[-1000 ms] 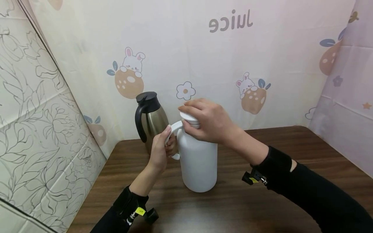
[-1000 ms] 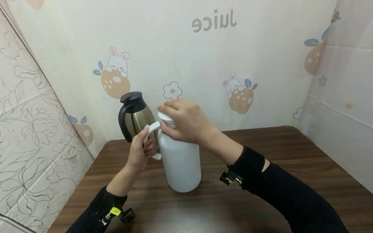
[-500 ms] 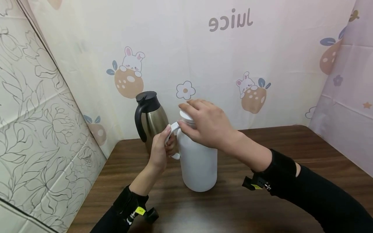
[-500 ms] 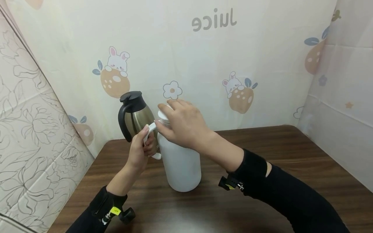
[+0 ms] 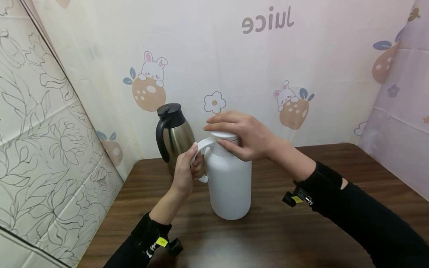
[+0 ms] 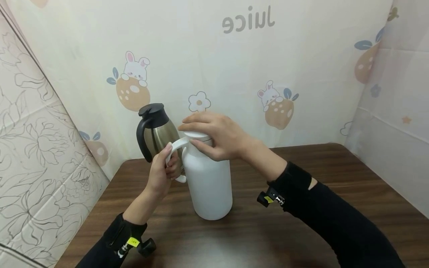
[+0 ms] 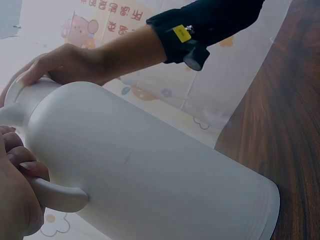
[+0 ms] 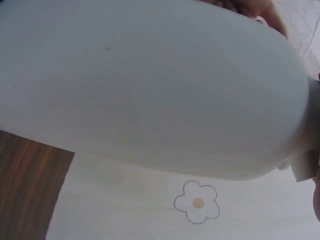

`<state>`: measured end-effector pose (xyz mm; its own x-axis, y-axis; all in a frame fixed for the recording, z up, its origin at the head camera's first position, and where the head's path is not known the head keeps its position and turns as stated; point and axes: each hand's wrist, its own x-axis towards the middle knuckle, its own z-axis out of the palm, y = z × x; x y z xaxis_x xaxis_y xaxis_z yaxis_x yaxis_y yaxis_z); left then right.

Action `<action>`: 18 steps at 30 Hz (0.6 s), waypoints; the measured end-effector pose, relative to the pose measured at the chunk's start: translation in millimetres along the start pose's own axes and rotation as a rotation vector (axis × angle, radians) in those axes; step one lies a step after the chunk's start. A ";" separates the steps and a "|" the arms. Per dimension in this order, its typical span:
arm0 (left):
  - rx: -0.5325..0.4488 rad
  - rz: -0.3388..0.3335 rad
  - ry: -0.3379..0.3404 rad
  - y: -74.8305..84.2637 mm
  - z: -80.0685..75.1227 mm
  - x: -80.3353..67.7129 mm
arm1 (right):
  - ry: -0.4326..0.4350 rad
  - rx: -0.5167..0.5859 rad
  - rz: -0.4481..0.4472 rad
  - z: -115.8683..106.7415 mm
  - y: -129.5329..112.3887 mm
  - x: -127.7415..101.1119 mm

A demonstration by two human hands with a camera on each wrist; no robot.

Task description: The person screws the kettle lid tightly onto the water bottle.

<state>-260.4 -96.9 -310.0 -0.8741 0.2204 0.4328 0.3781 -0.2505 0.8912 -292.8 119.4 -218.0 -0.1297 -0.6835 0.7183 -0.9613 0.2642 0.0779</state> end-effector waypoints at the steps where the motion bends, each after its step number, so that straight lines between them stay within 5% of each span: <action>1: 0.002 -0.001 0.001 0.0 -0.4 -0.2 | 0.003 0.005 0.004 1.5 0.7 -0.4; 7: -0.012 -0.012 0.023 0.7 -0.2 -0.7 | 0.026 -0.145 0.041 6.7 -9.4 2.1; 18: 0.013 0.007 0.019 0.4 1.1 -1.5 | 0.047 -0.438 0.283 17.7 -41.4 11.6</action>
<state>-258.6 -96.3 -310.2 -0.8771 0.2010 0.4362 0.3876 -0.2401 0.8900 -258.9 88.6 -225.1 -0.3492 -0.5158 0.7823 -0.6971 0.7009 0.1510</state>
